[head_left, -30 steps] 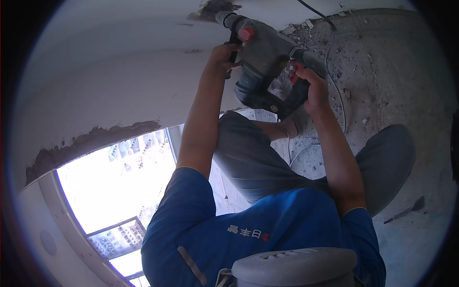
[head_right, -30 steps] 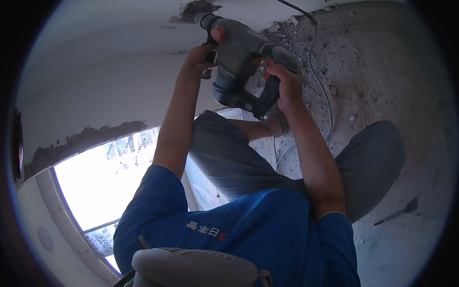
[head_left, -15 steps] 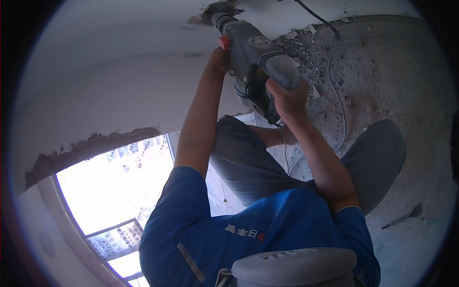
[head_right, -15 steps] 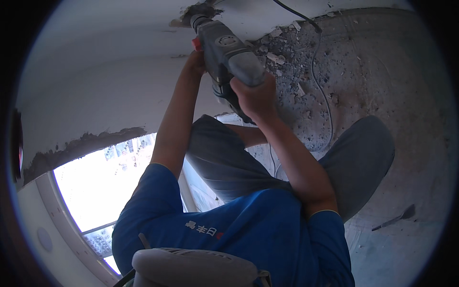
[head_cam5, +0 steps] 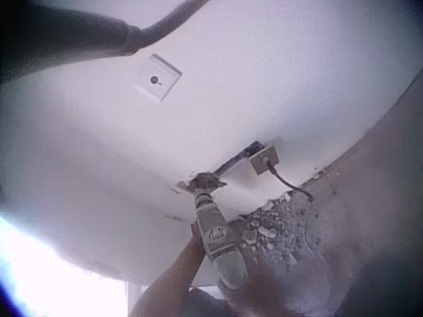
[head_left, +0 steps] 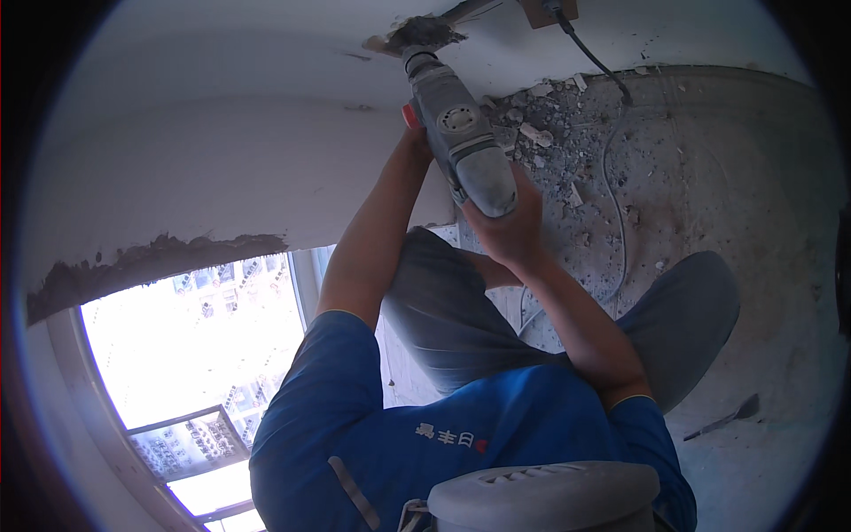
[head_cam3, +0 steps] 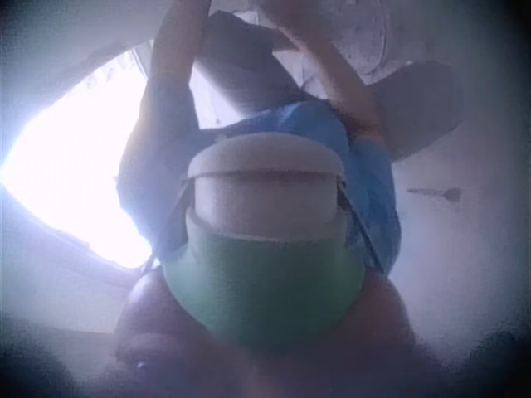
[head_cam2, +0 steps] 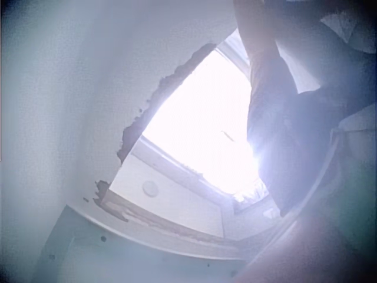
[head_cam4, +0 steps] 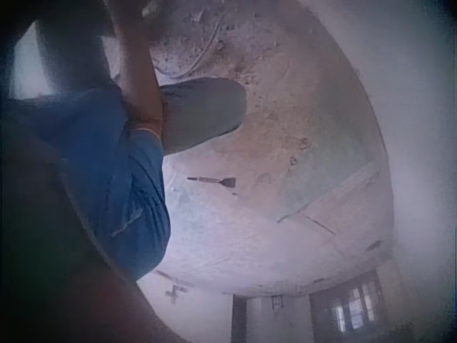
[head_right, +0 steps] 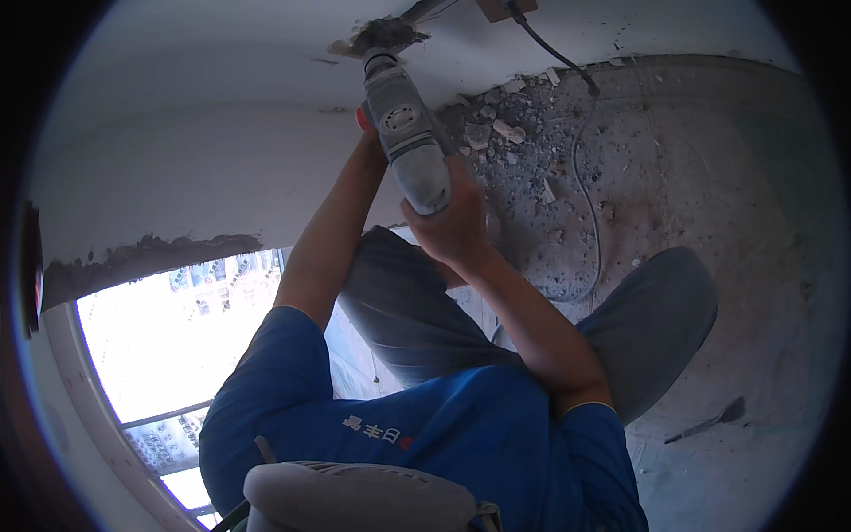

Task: Use a hammer drill to chisel or carve out a channel in a concrete wall for renovation.

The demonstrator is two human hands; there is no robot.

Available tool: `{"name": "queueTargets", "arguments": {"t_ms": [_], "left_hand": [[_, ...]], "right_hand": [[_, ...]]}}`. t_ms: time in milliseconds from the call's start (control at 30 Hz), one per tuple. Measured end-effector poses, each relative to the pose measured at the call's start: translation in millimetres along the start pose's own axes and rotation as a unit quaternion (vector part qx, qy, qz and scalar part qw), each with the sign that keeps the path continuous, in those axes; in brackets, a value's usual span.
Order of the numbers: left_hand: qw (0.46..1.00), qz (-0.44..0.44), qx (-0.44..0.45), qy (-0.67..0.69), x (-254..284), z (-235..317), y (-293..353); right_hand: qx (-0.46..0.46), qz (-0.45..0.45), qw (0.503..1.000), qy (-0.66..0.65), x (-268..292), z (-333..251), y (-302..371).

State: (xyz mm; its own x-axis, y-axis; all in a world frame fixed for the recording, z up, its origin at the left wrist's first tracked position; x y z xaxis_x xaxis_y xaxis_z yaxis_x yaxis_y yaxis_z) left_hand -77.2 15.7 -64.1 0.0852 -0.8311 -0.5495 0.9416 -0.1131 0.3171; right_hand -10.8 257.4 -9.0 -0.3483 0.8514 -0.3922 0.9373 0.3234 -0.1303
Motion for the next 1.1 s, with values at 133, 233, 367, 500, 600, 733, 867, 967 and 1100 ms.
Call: {"name": "queueTargets", "arguments": {"t_ms": [133,233,367,500,600,733,867,967,1100], "left_hand": [[0.998,-0.038,-0.032,0.046,35,4,-11],[0.998,-0.035,-0.030,0.051,45,-4,-10],[1.000,-0.012,-0.024,0.011,22,-9,-6],[0.999,0.033,-0.021,-0.022,-2,-8,1],[0.999,0.041,-0.026,-0.022,2,-2,9],[0.999,0.009,-0.037,-0.006,5,2,1],[0.999,0.040,-0.013,-0.016,-1,-1,-5],[0.996,0.085,-0.006,-0.038,1,-2,-9],[0.998,-0.052,-0.019,-0.022,4,-1,-9]], "right_hand": [[0.020,-0.021,0.999,0.027,-14,15,2],[0.049,-0.040,0.996,0.059,-18,21,10],[0.049,-0.041,0.995,0.075,-10,22,17],[-0.002,0.008,0.999,-0.036,11,20,12],[0.018,-0.007,1.000,-0.019,9,8,14],[0.025,-0.038,0.999,0.006,3,9,8],[0.013,-0.040,0.999,-0.001,2,23,0],[0.053,-0.038,0.998,0.008,4,24,6],[0.093,-0.053,0.991,0.078,3,8,9]]}}
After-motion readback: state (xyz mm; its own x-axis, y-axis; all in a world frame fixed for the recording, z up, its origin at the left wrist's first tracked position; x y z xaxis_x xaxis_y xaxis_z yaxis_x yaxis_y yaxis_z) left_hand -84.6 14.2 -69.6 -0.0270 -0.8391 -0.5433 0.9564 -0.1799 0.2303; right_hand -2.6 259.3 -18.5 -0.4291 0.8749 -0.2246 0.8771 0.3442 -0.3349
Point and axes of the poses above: each hand's wrist, its own y-axis away from the middle knuckle, its own x-axis out of the back of the hand, z = x × y, the point moved 6 cm from there along -y, towards the middle knuckle, and after that the axes turned 8 degrees about -z, right-handed, at the moved point
